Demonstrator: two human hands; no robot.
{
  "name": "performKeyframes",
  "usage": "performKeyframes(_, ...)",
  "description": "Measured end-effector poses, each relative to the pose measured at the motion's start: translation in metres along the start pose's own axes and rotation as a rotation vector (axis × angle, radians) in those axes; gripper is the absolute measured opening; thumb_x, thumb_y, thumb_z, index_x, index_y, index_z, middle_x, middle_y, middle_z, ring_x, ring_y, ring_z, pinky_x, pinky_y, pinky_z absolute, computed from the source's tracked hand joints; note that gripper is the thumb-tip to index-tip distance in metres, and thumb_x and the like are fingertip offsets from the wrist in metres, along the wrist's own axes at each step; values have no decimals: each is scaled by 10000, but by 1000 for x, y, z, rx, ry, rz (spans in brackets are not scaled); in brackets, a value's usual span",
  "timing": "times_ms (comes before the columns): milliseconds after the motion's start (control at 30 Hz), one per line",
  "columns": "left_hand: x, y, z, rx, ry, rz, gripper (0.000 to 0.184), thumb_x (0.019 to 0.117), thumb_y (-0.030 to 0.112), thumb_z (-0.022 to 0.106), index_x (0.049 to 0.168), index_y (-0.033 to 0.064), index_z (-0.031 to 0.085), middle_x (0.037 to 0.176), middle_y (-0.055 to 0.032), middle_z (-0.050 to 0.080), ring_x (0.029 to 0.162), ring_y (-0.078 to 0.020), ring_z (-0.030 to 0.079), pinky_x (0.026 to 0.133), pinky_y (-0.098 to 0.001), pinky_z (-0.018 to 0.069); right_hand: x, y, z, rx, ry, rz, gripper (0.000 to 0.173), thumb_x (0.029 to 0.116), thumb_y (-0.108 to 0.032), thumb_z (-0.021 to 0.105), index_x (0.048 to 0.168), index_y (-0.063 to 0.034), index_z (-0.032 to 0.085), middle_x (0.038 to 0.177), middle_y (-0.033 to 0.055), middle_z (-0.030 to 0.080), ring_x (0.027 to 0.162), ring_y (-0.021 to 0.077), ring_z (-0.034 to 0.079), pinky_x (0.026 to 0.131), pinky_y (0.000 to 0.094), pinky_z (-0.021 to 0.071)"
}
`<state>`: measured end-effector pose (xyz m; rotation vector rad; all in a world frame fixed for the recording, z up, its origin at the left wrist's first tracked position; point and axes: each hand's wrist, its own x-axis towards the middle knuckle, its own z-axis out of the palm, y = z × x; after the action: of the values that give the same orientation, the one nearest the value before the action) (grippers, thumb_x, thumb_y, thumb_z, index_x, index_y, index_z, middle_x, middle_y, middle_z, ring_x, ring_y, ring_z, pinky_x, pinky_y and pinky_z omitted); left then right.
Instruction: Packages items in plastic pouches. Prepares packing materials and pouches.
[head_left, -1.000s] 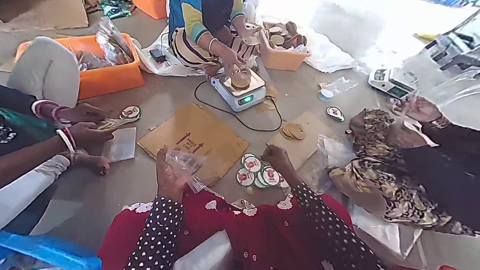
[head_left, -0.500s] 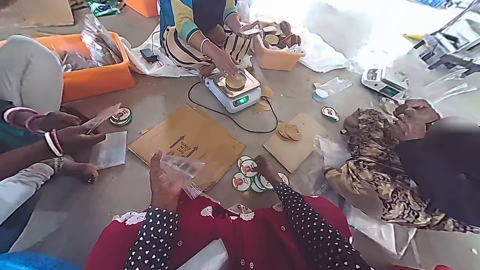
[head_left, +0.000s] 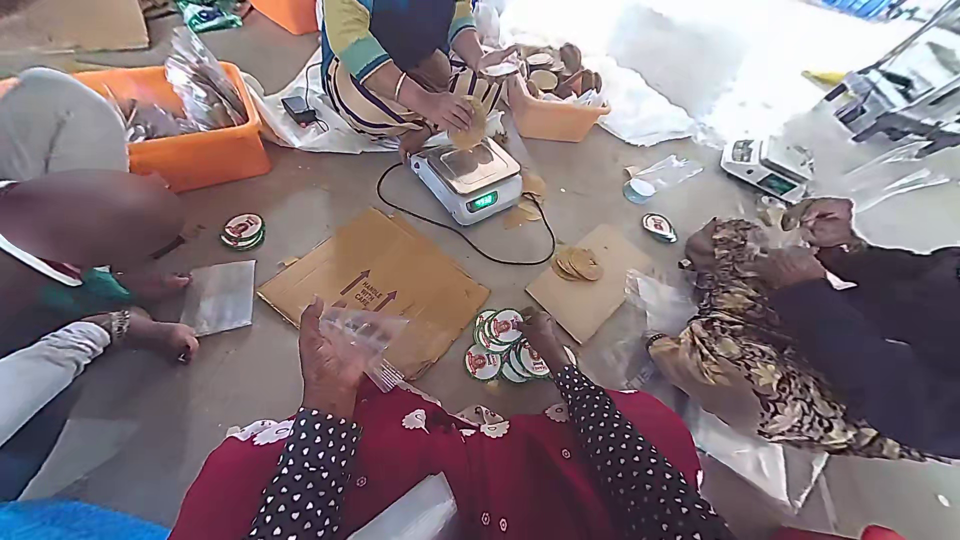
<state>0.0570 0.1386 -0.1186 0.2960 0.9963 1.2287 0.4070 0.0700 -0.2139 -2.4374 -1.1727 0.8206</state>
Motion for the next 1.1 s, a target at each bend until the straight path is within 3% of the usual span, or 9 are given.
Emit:
performKeyframes(200, 0, 0, 0, 27, -4, 5, 544, 1041, 541, 388, 1410, 141, 407, 1206, -178, 590, 1039, -356, 636, 822, -592, 547, -4, 0, -3, -4, 55, -34, 275, 1002, -245, 646, 1126, -9, 714, 1076, 223, 698, 1050, 382, 653, 944, 593, 486)
performKeyframes(333, 0, -1, 0, 21, -1, 2, 542, 1042, 543, 386, 1399, 136, 417, 1206, -176, 585, 1032, -357, 636, 815, -591, 548, -9, -4, -4, 48, 100, -94, 315, 1059, -240, 558, 1186, -2, 719, 1159, 250, 695, 1142, 402, 638, 1017, 595, 451)
performKeyframes(467, -1, 0, 1, 24, 1, 1, 550, 1040, 543, 392, 1408, 134, 412, 1209, -177, 588, 1041, -356, 635, 822, -587, 546, -4, -1, -7, 244, 243, -84, 303, 968, -172, 703, 1221, -4, 699, 1095, 213, 727, 1029, 352, 694, 952, 560, 519)
performKeyframes(600, -2, 4, 3, 9, 12, -2, 544, 1039, 543, 386, 1401, 138, 417, 1193, -173, 591, 1022, -350, 638, 800, -578, 554, 3, 5, -8, 415, 298, -54, 267, 1012, -239, 656, 1132, -8, 717, 977, 169, 732, 857, 272, 685, 827, 502, 533)
performKeyframes(733, -4, 8, 5, -22, 14, 2, 548, 1041, 554, 375, 1394, 137, 416, 1160, -165, 600, 999, -341, 645, 796, -576, 556, 5, 1, -10, 442, 321, -63, 300, 1058, -236, 577, 1083, 27, 718, 983, 178, 705, 884, 255, 657, 839, 470, 516)
performKeyframes(867, -3, 6, 5, -50, 31, -22, 507, 1047, 517, 401, 1367, 126, 438, 1104, -155, 618, 944, -332, 659, 774, -573, 565, 11, 0, -4, 439, 338, -116, 217, 997, -194, 662, 1029, 8, 736, 908, 123, 720, 793, 186, 664, 760, 407, 540)
performKeyframes(967, -5, 4, 7, -55, 22, -52, 470, 1058, 494, 378, 1325, 114, 450, 1073, -158, 625, 910, -332, 665, 744, -567, 573, 18, -15, -2, 464, 280, -122, 204, 971, -178, 701, 1059, 5, 725, 897, 112, 718, 747, 167, 663, 708, 376, 552)
performKeyframes(1100, -3, -2, 8, -30, 34, -97, 492, 1075, 483, 347, 1346, 87, 457, 1106, -173, 625, 914, -327, 668, 740, -536, 579, 43, -55, 8, 475, 195, -112, 235, 993, -195, 681, 1107, 10, 707, 939, 138, 705, 755, 194, 653, 713, 392, 552)
